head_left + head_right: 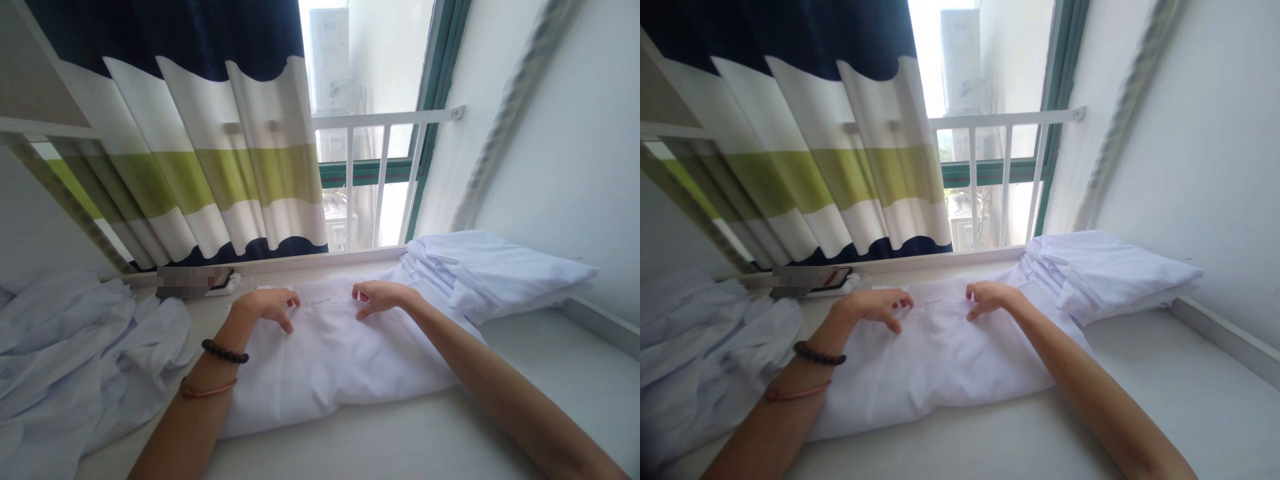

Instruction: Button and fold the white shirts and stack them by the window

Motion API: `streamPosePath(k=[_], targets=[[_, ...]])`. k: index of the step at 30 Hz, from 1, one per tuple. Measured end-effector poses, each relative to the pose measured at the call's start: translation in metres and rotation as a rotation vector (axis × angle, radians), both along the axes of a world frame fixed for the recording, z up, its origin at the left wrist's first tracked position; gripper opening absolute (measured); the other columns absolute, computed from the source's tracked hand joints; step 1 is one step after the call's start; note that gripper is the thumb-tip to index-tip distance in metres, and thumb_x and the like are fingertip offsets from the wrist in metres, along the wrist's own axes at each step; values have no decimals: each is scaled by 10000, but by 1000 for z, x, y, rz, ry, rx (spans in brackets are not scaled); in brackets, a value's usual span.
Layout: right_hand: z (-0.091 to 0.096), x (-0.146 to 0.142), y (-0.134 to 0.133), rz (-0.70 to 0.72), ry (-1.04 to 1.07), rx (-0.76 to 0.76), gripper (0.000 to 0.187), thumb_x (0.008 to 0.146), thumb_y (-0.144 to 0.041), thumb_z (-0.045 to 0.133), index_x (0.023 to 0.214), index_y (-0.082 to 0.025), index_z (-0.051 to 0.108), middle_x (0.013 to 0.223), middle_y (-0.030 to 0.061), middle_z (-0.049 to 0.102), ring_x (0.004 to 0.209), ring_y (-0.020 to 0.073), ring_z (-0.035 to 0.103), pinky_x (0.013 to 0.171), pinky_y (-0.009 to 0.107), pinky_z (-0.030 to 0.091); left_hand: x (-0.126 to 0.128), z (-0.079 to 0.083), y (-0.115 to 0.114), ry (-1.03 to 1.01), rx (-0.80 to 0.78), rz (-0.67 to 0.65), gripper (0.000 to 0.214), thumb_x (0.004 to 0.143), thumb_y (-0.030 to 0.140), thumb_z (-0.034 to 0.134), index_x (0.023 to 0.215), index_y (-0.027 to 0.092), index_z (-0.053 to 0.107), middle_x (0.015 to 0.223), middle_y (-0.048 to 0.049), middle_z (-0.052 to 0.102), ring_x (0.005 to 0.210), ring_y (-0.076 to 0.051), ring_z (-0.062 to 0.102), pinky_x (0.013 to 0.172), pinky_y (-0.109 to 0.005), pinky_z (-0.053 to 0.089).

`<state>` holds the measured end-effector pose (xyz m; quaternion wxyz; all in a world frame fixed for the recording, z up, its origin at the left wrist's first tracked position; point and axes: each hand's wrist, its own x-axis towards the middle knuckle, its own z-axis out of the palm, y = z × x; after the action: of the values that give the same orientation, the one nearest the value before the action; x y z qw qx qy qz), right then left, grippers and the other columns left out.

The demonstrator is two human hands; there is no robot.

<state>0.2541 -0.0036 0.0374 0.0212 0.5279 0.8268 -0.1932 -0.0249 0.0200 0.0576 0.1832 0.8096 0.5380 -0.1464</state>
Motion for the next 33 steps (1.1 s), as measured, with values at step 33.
streamPosePath(k=[33], targets=[[-16,-16,21,-85,637,26,238,808,-340,564,898,-166,700,810,21,701,704,130,618,583,195,443,31,-4,-10,-734,-101,-195,428,805,494,554,1115,201,533,978,-19,639,883,-227,598,718,-284,462]])
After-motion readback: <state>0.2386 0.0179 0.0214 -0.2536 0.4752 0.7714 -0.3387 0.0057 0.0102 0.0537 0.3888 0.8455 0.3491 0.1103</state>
